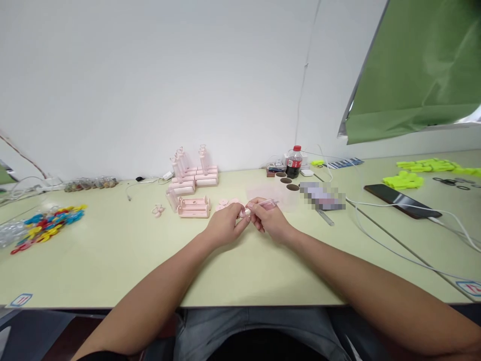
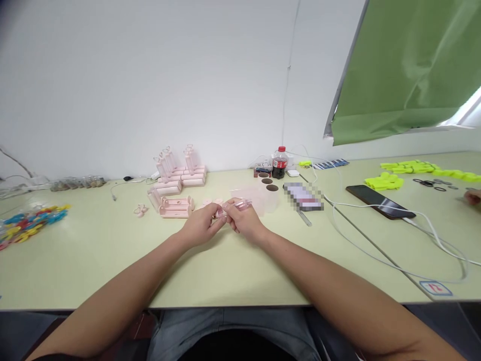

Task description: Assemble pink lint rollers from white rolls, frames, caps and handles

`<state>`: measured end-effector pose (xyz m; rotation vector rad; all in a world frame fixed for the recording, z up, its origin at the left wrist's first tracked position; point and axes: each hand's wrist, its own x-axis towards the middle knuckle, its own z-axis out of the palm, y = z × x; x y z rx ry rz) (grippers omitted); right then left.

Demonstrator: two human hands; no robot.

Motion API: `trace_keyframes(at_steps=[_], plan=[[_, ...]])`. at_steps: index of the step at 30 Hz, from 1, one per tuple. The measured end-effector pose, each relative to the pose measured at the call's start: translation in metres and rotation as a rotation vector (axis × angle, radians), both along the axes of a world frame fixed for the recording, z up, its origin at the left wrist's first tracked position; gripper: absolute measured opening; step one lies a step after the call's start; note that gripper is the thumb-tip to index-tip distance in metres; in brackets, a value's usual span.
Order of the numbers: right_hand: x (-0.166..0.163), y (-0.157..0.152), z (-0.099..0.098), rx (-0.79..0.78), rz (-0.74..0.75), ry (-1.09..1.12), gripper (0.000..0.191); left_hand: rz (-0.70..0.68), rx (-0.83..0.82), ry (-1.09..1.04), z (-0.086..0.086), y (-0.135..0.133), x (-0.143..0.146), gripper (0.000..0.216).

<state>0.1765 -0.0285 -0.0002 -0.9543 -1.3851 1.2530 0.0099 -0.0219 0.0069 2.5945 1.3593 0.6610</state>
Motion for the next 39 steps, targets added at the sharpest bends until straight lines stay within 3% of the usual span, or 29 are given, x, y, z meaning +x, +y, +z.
trace_keyframes(at_steps=[4,6,14,20,22,25,27,33,39], plan=[[-0.006,-0.005,0.001,0.008,0.020,-0.058,0.026,0.133,-0.071,-0.003,-0.006,0.001,0.006,0.016],[-0.007,-0.007,0.000,0.013,0.026,-0.078,0.023,0.131,-0.128,-0.049,-0.009,0.001,0.007,0.017],[-0.004,-0.010,-0.002,0.037,0.116,-0.053,0.019,-0.152,-0.259,-0.243,-0.006,-0.001,0.004,0.024],[-0.005,-0.008,-0.009,0.036,0.160,0.013,0.019,-0.149,-0.387,-0.330,-0.004,-0.003,0.003,0.021],[-0.005,-0.008,-0.009,0.006,0.182,0.073,0.021,-0.160,-0.449,-0.390,-0.004,-0.005,0.003,0.018],[-0.004,-0.010,-0.004,-0.066,0.234,0.224,0.026,-0.313,-0.538,-0.548,-0.002,-0.008,0.005,0.027],[-0.002,-0.011,0.002,-0.067,0.247,0.301,0.028,-0.355,-0.513,-0.650,0.001,-0.010,0.006,0.034],[0.006,-0.007,0.015,0.060,0.046,0.308,0.029,0.007,-0.266,-0.797,0.008,0.003,-0.005,0.038],[0.010,0.003,0.011,0.106,-0.152,0.123,0.036,0.094,-0.311,-1.102,0.012,0.028,-0.025,0.020]])
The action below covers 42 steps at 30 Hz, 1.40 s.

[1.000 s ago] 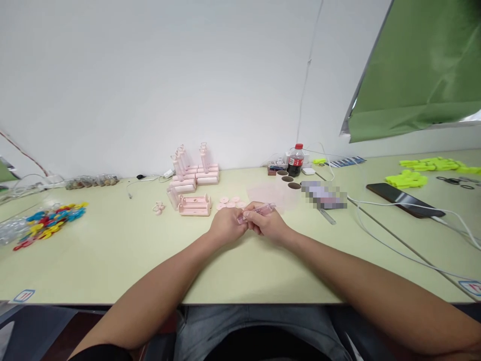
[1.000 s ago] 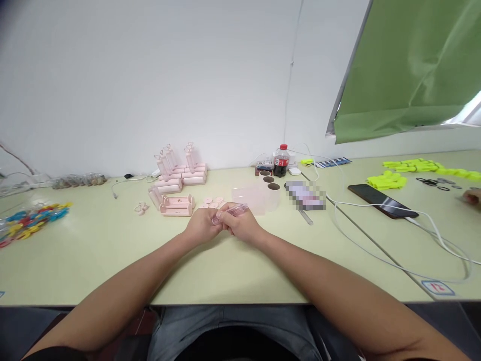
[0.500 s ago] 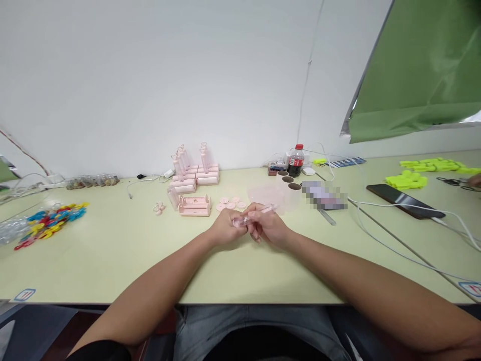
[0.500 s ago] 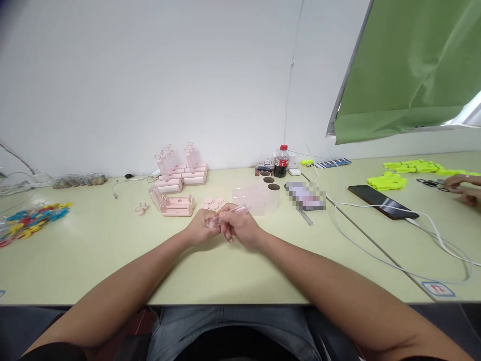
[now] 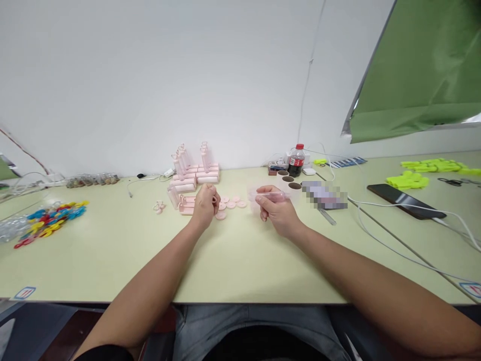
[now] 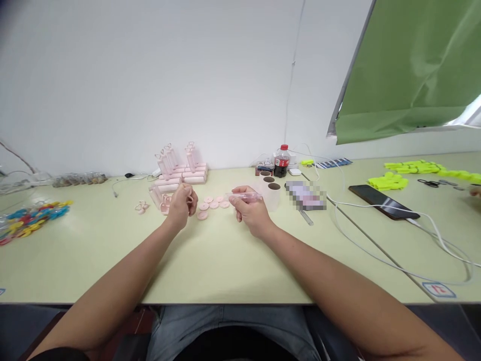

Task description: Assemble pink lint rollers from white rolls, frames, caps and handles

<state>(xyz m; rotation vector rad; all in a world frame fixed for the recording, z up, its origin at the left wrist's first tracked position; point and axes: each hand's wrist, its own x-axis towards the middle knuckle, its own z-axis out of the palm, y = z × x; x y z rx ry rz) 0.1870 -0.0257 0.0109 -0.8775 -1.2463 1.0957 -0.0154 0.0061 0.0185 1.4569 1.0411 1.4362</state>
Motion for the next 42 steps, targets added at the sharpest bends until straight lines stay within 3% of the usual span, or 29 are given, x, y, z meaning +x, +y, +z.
trace_keyframes(at_steps=[3,11,19,24,28,31,33,38,42], plan=[[0.000,0.001,-0.004,0.004,-0.013,-0.090,0.036,0.019,-0.033,0.003,0.000,0.002,-0.002,0.011],[-0.001,-0.002,-0.003,0.056,-0.050,-0.266,0.038,-0.065,0.087,0.539,-0.010,-0.002,0.002,0.035],[0.000,-0.001,-0.004,0.047,-0.081,-0.318,0.040,-0.051,0.111,0.721,-0.014,0.001,0.002,0.033],[0.000,-0.001,-0.006,0.053,-0.056,-0.320,0.039,0.055,0.162,0.622,-0.002,0.001,-0.007,0.033],[0.000,-0.001,-0.009,0.048,-0.033,-0.309,0.038,0.277,0.150,0.575,0.031,0.001,-0.035,0.031],[0.000,0.000,-0.011,0.047,-0.019,-0.321,0.037,0.393,-0.001,0.767,0.054,0.001,-0.066,0.031],[0.001,0.002,-0.012,0.050,-0.018,-0.339,0.036,0.444,-0.135,0.953,0.059,0.001,-0.091,0.037],[-0.001,0.004,-0.014,0.063,-0.013,-0.389,0.033,0.403,-0.379,1.359,0.033,0.000,-0.156,0.042],[-0.005,0.004,-0.018,0.046,0.018,-0.394,0.031,0.364,-0.494,1.437,0.006,-0.004,-0.192,0.038]])
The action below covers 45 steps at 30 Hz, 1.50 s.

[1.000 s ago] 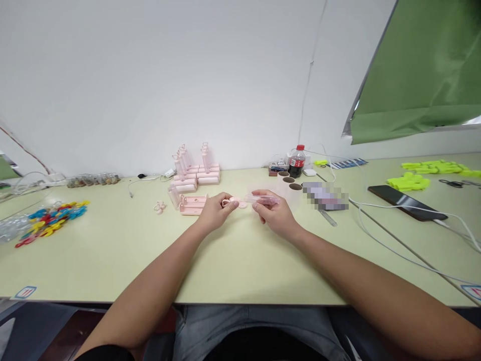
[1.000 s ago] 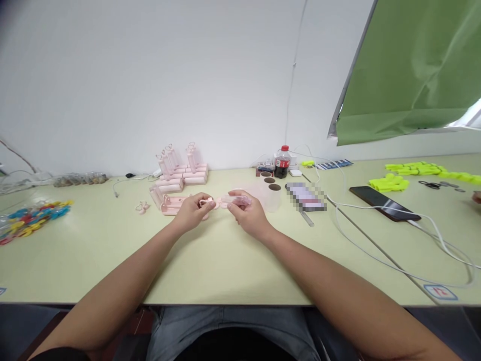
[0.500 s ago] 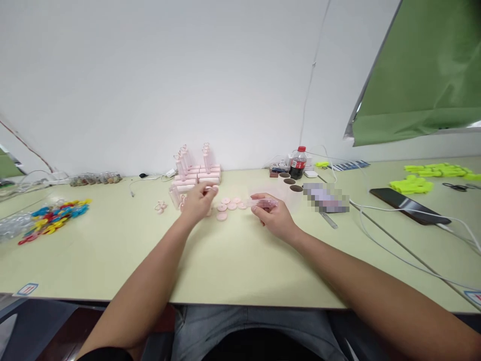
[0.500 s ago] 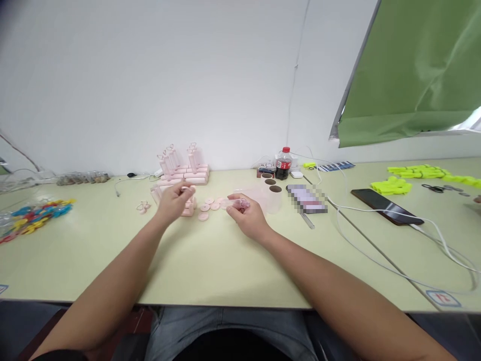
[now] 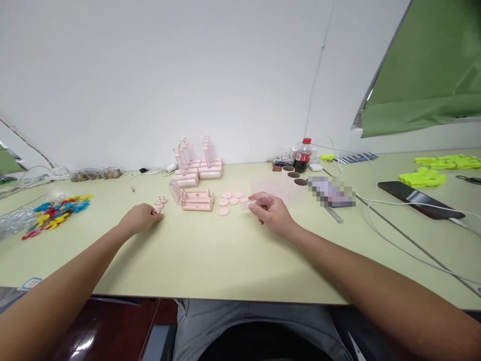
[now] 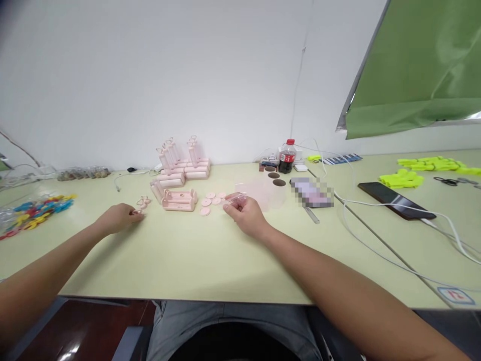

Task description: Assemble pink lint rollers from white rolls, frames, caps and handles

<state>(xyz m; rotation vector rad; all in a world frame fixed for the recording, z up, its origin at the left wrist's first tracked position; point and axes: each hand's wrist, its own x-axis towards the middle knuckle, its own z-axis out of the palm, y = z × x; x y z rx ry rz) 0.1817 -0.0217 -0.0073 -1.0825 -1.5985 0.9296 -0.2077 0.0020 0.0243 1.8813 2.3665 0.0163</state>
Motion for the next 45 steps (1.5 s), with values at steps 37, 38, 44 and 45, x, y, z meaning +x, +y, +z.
trace_keyframes(at_steps=[37,38,44,45], plan=[[-0.010,-0.021,-0.009,0.213,0.398,-0.403,0.034,-0.681,0.254,-0.773,0.014,-0.062,0.169,0.050],[-0.011,-0.023,-0.009,0.215,0.450,-0.410,0.031,-0.739,0.217,-0.824,0.011,-0.068,0.180,0.047],[-0.012,-0.022,-0.013,0.114,0.525,-0.359,0.034,-0.684,0.258,-0.802,0.020,-0.068,0.175,0.028],[-0.011,-0.021,-0.013,0.083,0.513,-0.353,0.038,-0.612,0.323,-0.760,0.026,-0.063,0.164,0.028]])
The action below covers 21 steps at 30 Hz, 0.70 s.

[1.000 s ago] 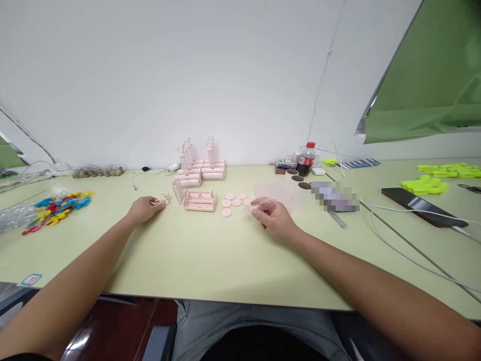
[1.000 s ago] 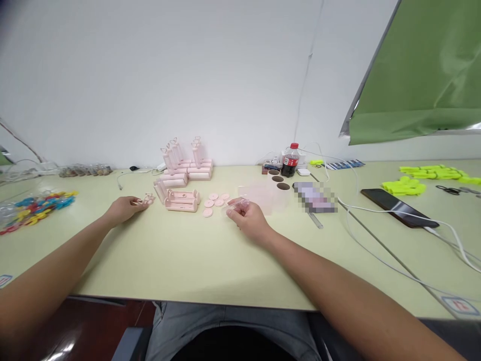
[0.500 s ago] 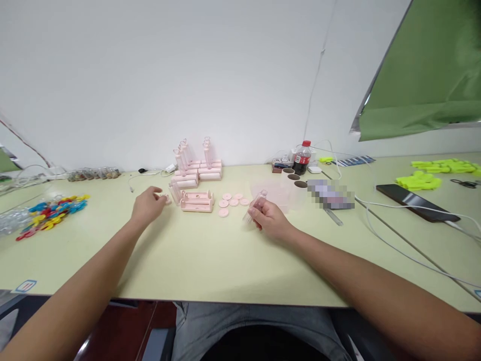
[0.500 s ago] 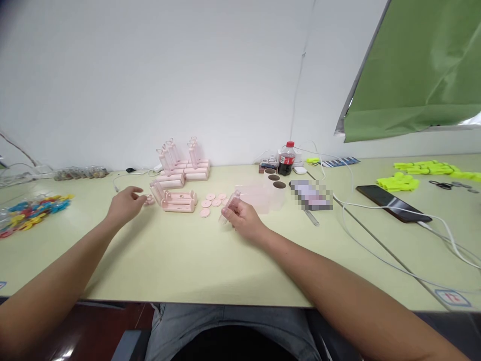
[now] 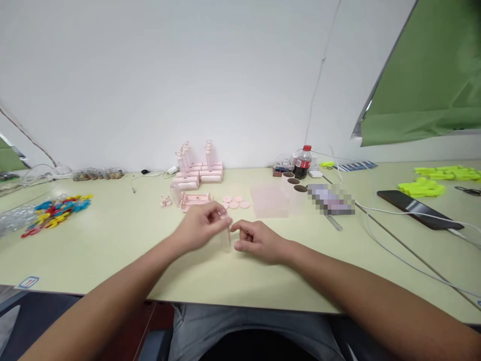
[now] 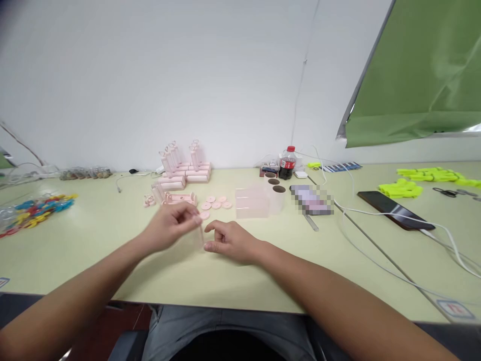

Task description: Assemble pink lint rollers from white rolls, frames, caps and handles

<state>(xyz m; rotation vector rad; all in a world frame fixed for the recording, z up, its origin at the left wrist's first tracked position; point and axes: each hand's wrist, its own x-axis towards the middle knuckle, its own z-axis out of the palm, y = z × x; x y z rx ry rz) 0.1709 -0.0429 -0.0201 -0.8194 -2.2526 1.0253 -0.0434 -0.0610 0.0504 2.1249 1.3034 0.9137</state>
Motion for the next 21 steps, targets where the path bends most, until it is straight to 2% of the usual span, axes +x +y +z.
trace_keyframes(at_steps=[3,5,8,11,15,21], plan=[[0.002,0.003,0.002,-0.067,-0.035,-0.005,0.042,0.369,0.117,0.058,0.022,0.020,-0.041,0.027],[0.003,0.004,0.002,-0.094,-0.046,0.000,0.039,0.581,0.115,0.153,0.032,0.035,-0.068,0.026],[0.002,0.005,0.000,-0.129,-0.052,0.008,0.035,0.757,0.084,0.297,0.032,0.055,-0.100,0.027],[0.002,0.005,-0.001,-0.141,-0.057,0.001,0.032,0.807,0.014,0.378,0.020,0.068,-0.113,0.029],[0.002,0.005,-0.001,-0.157,-0.071,-0.003,0.028,0.804,-0.038,0.375,0.004,0.077,-0.117,0.028],[0.002,0.005,0.000,-0.169,-0.078,-0.013,0.028,0.784,-0.060,0.352,-0.006,0.085,-0.121,0.032]])
